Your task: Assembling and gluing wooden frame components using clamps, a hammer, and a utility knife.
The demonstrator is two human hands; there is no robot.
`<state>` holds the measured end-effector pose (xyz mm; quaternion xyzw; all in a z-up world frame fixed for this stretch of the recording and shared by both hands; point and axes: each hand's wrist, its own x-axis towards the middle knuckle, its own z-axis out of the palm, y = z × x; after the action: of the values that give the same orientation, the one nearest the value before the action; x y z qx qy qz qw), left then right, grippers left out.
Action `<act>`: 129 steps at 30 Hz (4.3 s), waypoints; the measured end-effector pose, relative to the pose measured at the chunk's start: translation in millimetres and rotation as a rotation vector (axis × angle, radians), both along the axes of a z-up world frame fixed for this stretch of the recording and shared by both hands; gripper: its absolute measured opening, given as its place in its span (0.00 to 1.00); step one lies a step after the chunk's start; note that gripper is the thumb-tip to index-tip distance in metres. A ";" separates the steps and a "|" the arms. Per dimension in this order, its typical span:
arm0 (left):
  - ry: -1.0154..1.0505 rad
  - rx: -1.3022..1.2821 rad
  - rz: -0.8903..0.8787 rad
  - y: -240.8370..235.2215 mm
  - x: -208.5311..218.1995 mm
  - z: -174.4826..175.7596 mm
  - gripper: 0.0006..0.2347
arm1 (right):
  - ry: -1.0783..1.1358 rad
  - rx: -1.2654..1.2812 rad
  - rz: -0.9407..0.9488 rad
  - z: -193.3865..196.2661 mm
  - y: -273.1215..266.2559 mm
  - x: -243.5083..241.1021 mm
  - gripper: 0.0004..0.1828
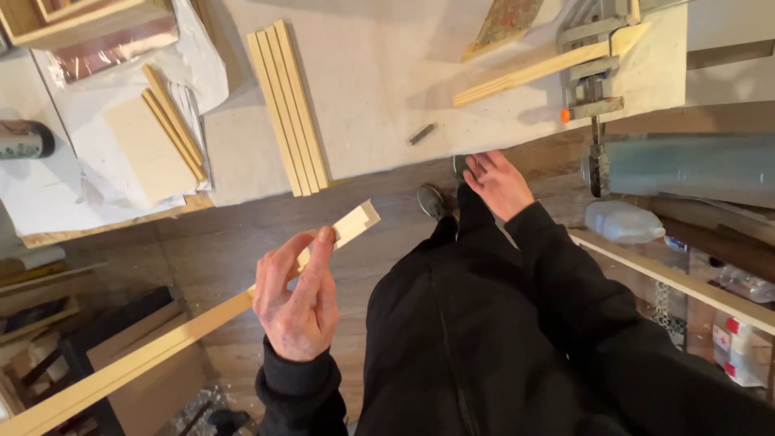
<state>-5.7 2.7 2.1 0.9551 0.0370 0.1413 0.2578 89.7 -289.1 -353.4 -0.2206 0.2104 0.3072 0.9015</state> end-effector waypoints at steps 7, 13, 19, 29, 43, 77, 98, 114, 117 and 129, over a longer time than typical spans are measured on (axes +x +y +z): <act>-0.029 -0.045 -0.053 -4.0 -12.4 0.1 0.20 | -0.092 -0.148 0.283 45.6 -23.6 -48.6 0.29; -0.130 -0.159 -0.219 -31.8 9.7 15.6 0.19 | -0.232 -0.330 0.202 116.8 -45.5 -58.7 0.08; -0.264 -0.550 -0.453 -63.7 60.1 27.1 0.15 | -0.574 -0.703 0.024 205.1 -78.6 -23.1 0.04; -0.274 -1.833 -0.252 -116.0 216.1 -19.8 0.22 | -1.002 -1.197 0.101 316.7 -162.9 144.1 0.21; 0.105 -2.051 0.328 -72.7 300.4 -232.9 0.21 | -1.768 -1.311 0.962 165.1 -116.6 290.3 0.36; -0.126 -0.817 0.466 -89.6 288.2 -327.6 0.17 | -0.339 -0.375 0.392 198.4 -147.0 173.5 0.24; -0.339 -1.667 0.157 -216.4 174.0 -66.5 0.32 | -1.627 -0.980 0.677 303.9 -42.3 96.2 0.60; 0.054 -1.729 -0.054 -160.6 105.4 -60.4 0.25 | -0.638 -0.117 0.554 282.8 -52.7 71.5 0.59; 0.138 -1.596 -0.191 -169.7 106.3 -65.3 0.18 | -0.479 0.042 0.518 276.9 -49.4 62.6 0.62; -0.126 -1.725 -0.047 -211.3 100.4 -76.5 0.13 | -1.215 -0.273 0.300 195.6 -85.3 40.4 0.62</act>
<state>94.6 -208.6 -74.5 0.4166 0.0972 0.1114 0.8970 130.1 -374.4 -157.7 -0.4951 -0.3340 0.2206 0.7712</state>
